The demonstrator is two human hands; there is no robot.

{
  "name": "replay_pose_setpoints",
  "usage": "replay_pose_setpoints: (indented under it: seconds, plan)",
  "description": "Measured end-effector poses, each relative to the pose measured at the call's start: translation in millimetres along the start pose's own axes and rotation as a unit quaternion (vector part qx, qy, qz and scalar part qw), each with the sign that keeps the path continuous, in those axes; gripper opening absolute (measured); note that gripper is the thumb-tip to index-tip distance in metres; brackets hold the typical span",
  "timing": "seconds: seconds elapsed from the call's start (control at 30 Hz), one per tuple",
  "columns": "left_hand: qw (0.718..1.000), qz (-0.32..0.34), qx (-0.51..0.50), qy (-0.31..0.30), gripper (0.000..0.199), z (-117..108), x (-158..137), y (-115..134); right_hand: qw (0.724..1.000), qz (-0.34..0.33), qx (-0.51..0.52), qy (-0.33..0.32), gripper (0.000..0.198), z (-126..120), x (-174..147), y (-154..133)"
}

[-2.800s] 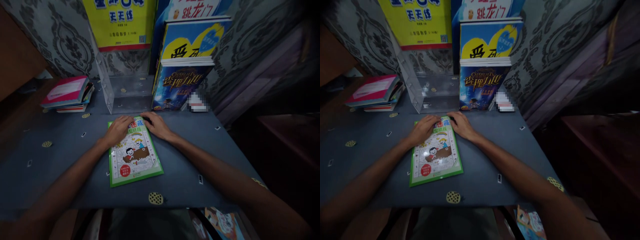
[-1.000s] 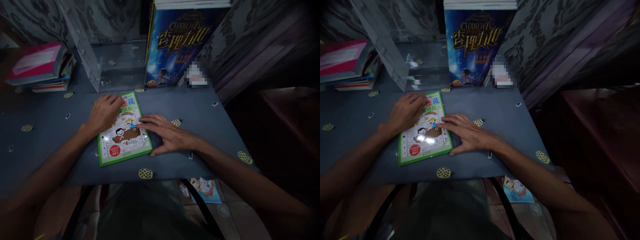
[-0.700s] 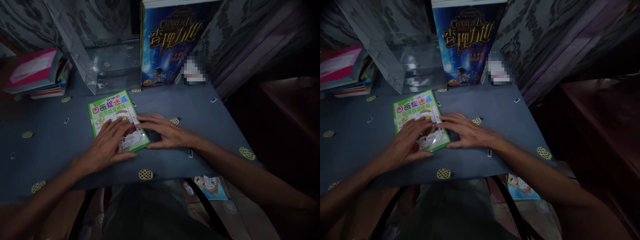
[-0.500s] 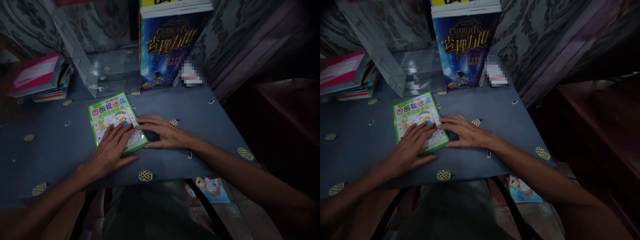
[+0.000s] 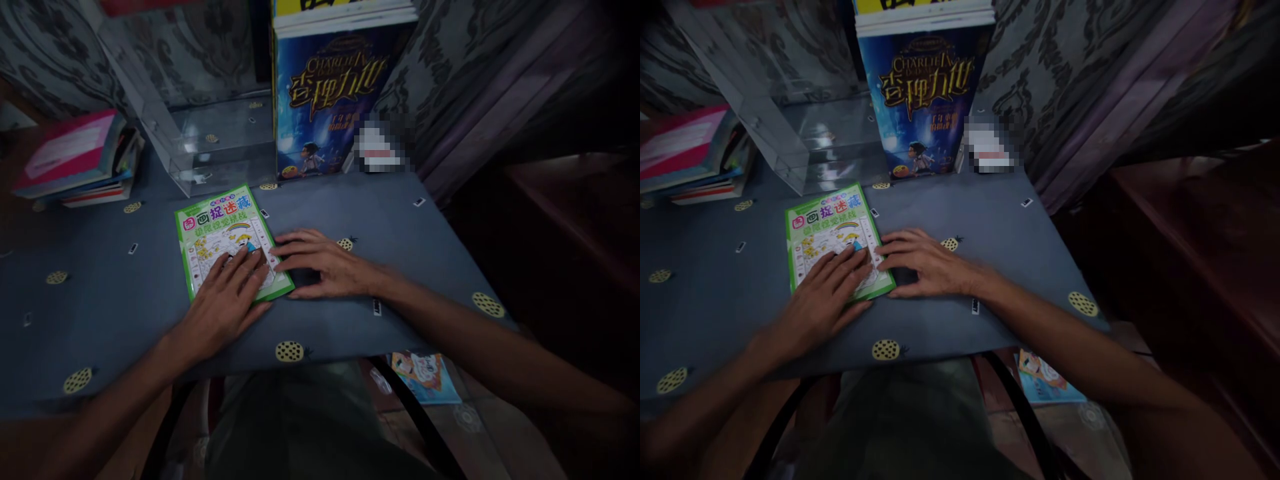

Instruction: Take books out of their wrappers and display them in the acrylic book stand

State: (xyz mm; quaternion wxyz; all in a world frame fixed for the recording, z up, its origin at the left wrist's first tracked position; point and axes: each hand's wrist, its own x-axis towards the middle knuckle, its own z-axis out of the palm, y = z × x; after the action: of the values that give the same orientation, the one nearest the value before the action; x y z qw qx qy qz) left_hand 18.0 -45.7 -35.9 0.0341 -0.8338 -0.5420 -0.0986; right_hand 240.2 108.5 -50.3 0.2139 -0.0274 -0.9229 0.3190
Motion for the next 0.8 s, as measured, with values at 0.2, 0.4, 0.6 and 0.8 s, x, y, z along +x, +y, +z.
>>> replay_pose_setpoints:
  seconds: [0.2, 0.4, 0.6, 0.8]
  plan:
    - [1.0, 0.021, -0.001, -0.008, 0.047, -3, -6, -5, 0.994, 0.012, 0.112, 0.008, 0.024, -3, 4, -14]
    - [0.998, 0.051, 0.012, -0.02, 0.051, -8, -10, 6, 0.982, 0.066, 0.177, 0.011, 0.018, -3, 2, -19]
    - [0.999, 0.035, 0.021, 0.015, 0.04, -11, -7, 17, 0.983, 0.063, 0.17, 0.023, 0.019, -2, 3, -17]
    - [0.998, 0.046, 0.033, 0.039, 0.034, -9, -20, 16, 0.983, 0.066, 0.172, 0.016, 0.018, -4, 4, -21]
